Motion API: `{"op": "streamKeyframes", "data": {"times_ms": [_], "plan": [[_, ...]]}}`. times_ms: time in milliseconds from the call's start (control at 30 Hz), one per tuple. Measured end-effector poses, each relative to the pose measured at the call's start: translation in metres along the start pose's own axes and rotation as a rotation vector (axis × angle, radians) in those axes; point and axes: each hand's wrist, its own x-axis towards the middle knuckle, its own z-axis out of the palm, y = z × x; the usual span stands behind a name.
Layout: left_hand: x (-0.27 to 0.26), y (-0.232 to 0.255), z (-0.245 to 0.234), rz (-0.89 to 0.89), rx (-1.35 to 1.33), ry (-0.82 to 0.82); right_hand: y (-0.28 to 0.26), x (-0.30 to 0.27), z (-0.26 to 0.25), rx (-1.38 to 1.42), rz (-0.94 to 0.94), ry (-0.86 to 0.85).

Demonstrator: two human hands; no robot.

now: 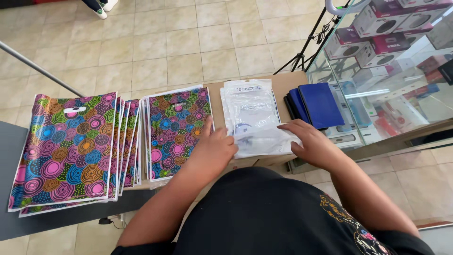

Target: The person packs tablet-like electronic devices and accessories into plastic sleeves and then into decorative patterned bags.

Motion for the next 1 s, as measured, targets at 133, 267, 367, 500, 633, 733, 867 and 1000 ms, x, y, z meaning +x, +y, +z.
{"op": "streamKeyframes", "data": {"times_ms": [133,267,367,500,633,733,867,1000], "plan": [[0.001,-0.001,0.097,0.118,-0.095,0.020,0.040,0.008,0.018,-0.099,0.038,0.042],[0.005,-0.005,0.071,0.155,-0.066,0.191,0.042,0.007,0.013,0.129,0.010,0.148],[-0.002,-0.009,0.042,0.147,-0.034,0.253,0.085,0.016,0.027,0.570,-0.043,0.279],[-0.012,-0.011,0.012,0.149,-0.036,0.315,0.223,0.045,0.060,1.119,0.331,0.736],[-0.022,-0.007,-0.005,0.122,-0.050,0.344,0.391,0.057,0.121,1.222,0.799,0.951],[-0.029,-0.003,-0.005,0.103,-0.050,0.348,0.411,0.058,0.138,1.139,1.064,0.863],[-0.035,0.004,0.008,0.085,-0.073,0.322,0.369,0.074,0.133,1.259,1.259,0.596],[-0.035,0.013,-0.003,0.076,-0.126,0.284,0.388,0.099,0.144,1.450,1.209,0.624]]}}
